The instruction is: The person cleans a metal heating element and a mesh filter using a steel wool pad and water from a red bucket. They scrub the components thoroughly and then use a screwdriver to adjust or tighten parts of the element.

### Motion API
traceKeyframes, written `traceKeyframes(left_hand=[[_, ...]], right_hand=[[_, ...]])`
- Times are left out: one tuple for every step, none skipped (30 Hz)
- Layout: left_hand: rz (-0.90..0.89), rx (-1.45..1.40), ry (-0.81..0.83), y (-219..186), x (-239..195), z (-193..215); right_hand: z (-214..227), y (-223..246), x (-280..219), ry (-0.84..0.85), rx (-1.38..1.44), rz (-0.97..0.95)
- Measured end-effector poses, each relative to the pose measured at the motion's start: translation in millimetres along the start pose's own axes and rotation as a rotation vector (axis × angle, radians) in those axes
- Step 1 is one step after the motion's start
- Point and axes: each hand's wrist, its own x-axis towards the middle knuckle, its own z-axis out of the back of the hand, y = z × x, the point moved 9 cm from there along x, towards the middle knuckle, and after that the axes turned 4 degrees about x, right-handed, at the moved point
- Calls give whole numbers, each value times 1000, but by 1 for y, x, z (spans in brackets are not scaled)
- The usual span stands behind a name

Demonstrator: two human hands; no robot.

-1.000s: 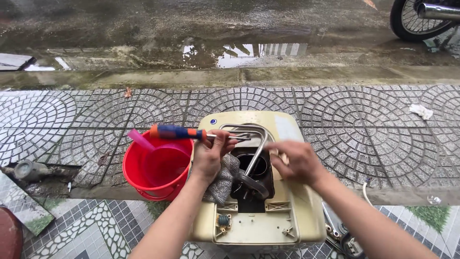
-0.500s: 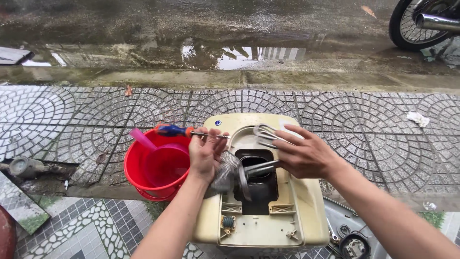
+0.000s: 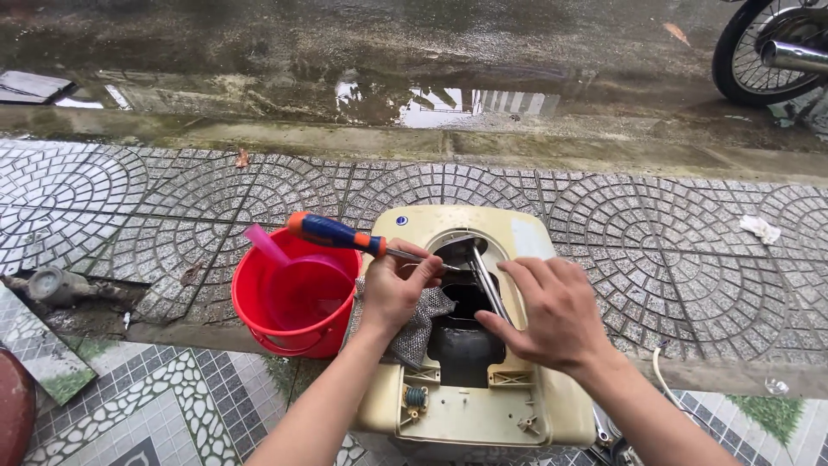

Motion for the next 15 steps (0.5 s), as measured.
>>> traceKeyframes(left_hand=[[-8,47,37,1,0,-4],[-15,93,75,3,-1,-7],[-13,92,76,0,-1,-10],[-34,135,112,-5,-2,-16],[-57,178,148,-10,-3,-22],[-56,177,148,-6,1,-26],[-85,264,182,-3,3,-32],[-114,351,216,0,5,-38],[-113,350,216,4,9,-39],[-124,426,202,8,13,-40],[-135,503,189,12,18,-40],[-135,502,190,6,15,-41],[-140,512,174,0,13,-40],[-146,521,157,-7,11,-39],[-145,521,159,-7,11,-39]], right_hand=[[13,0,-4,-163,-114,72],[24,1,-10,-326,-227,143],[12,-5,-12,-324,-228,141],[-2,-11,-14,-283,-143,159],[-17,-16,-15,-243,-57,177],[-21,-12,-16,-242,-58,176],[-20,-11,-17,-308,-70,142],[-19,-8,-19,-375,-82,108],[-21,0,-19,-374,-83,108],[-21,11,-20,-410,-122,123],[-20,21,-21,-447,-160,137],[-24,20,-20,-447,-161,137],[-27,18,-19,-454,-150,146],[-30,17,-18,-461,-138,156],[-27,17,-18,-461,-138,154]])
